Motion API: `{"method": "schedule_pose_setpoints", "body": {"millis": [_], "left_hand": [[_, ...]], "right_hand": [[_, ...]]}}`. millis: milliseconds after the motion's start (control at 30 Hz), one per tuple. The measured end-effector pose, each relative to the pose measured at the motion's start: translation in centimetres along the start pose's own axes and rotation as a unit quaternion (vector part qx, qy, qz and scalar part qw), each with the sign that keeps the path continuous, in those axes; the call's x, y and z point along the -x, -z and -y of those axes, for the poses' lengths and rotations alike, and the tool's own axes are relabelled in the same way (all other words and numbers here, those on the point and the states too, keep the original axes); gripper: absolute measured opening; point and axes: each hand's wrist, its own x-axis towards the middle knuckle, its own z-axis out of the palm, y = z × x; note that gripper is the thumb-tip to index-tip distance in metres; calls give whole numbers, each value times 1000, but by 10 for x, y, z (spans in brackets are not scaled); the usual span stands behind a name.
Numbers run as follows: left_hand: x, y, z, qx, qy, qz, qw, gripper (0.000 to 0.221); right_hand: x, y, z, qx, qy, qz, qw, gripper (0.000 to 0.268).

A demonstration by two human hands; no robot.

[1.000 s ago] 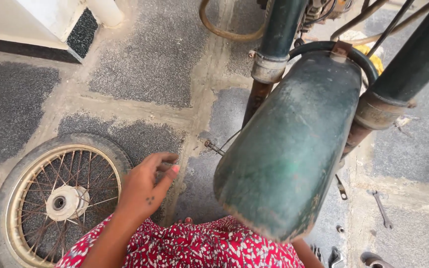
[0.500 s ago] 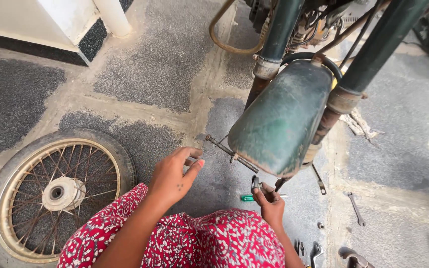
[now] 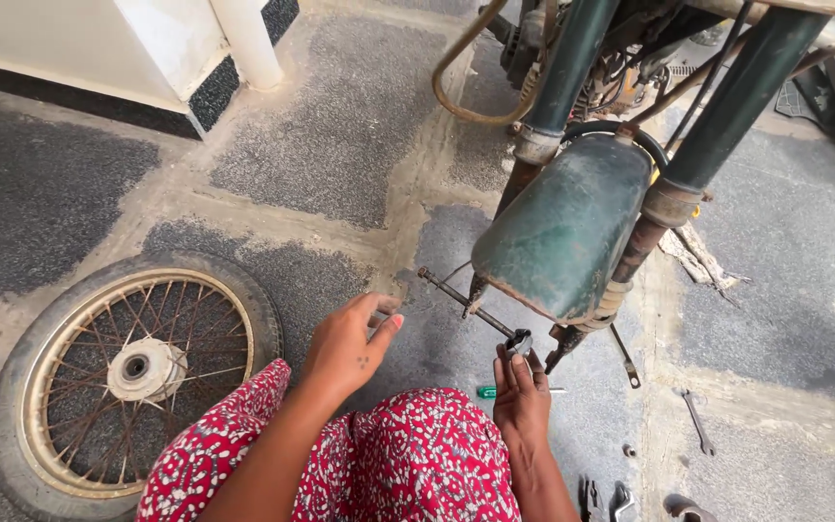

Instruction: The person sits on the floor at the front of a motorcycle and works on the front fork and wheel hub area. They handle a bearing-like metal component, use a screwdriver on the fork assembly, work a long rod through the fork with both hands, fit parts into the hub, then pick up a hammer and pliers from the floor and continue working on the fork with a wrench.

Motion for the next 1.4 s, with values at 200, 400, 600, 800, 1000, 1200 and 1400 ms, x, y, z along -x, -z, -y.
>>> {"method": "schedule_pose_setpoints", "body": {"millis": [200, 400, 600, 800, 1000, 1200, 1400], "left_hand": [[-8, -3, -5, -25, -31, -1, 999, 27], [-23, -16, -10, -41, -55, 6, 998, 26], [-26, -20, -17, -42, -52, 24, 997, 27], [-27, -36, -4, -46, -96, 15, 994, 25], [-23, -45, -11, -37, -92, 52, 994, 25], [-21, -73, -2, 53, -111, 73, 990, 30], [-12, -58, -15, 348, -5, 191, 918, 50]], "right_hand": [[-2, -7, 2, 21, 28, -6, 999, 48], [9, -23, 10, 30, 43, -20, 998, 45], [15, -32, 18, -8, 1, -31, 999, 40], [7, -23, 17, -46, -24, -9, 999, 30], [-1, -11, 9, -33, -32, -29, 999, 28], [49, -19, 23, 9, -60, -79, 995, 35], [130, -116, 59, 234, 215, 85, 944, 46]]}}
